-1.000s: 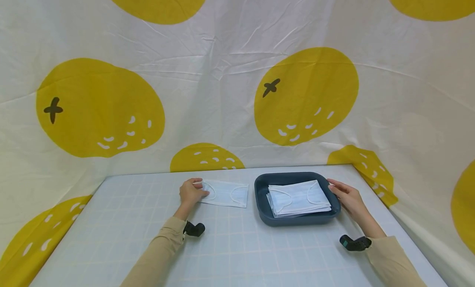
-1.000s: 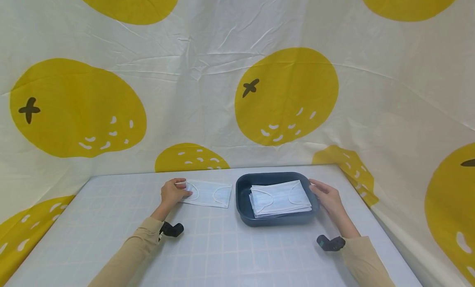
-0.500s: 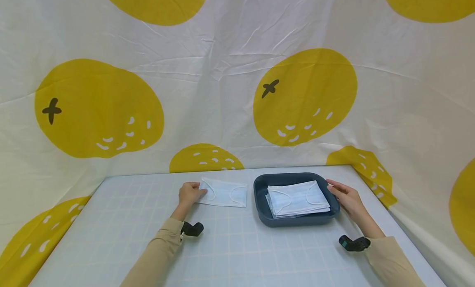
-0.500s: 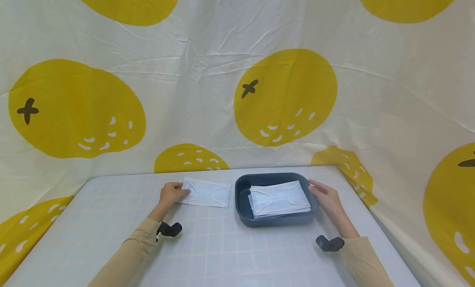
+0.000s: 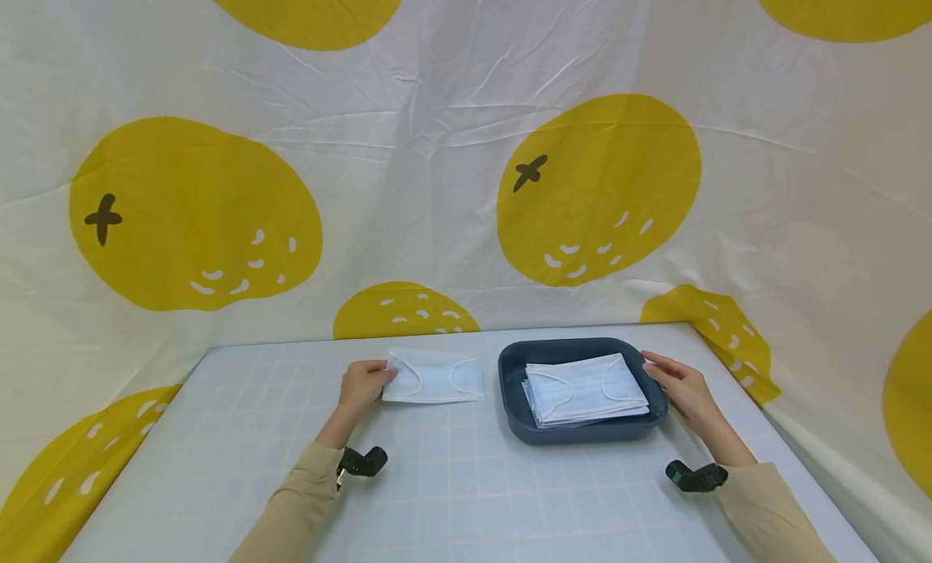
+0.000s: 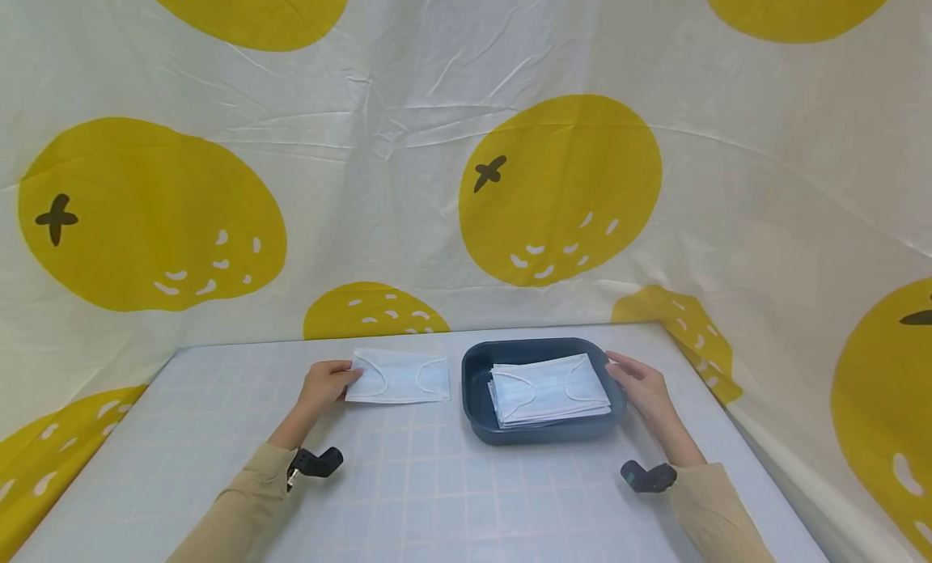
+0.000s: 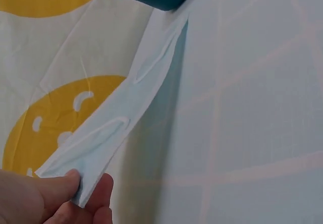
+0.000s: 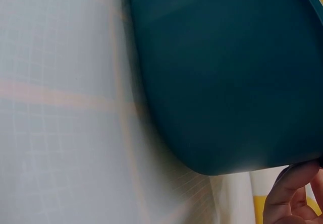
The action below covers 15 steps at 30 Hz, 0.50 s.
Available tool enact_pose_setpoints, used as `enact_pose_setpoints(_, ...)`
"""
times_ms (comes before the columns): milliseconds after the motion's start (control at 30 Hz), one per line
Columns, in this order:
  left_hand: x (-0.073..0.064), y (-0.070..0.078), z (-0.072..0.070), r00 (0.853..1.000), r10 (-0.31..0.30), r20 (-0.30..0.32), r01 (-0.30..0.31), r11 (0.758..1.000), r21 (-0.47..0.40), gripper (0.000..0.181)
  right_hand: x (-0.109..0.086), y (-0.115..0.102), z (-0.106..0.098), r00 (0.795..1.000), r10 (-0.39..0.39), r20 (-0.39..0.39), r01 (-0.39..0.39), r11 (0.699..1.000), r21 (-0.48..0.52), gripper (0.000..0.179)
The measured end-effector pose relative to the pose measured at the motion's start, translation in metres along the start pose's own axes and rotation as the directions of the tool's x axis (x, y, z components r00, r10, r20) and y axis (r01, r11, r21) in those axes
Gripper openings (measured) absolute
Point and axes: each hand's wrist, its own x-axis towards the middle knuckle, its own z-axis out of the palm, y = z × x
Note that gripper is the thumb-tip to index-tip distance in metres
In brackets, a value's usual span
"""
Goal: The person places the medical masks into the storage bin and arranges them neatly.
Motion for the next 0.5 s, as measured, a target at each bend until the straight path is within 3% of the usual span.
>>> enact_pose_setpoints(300, -0.015, 0.010, -0.011, 0.994, -0.099, 0.043, 0.104, 0.986, -0.127, 0.045, 0.002, 0.001, 0.000, 1.000, 0.007, -0.007, -0.007, 1.000, 0.001, 0.068)
enact_pose_setpoints(500, -0.024, 0.015, -0.015, 0.992, -0.122, 0.045, 0.128, 0.974, -0.188, 0.045, -0.001, 0.001, 0.000, 1.000, -0.016, -0.001, 0.016, 1.000, -0.012, 0.068)
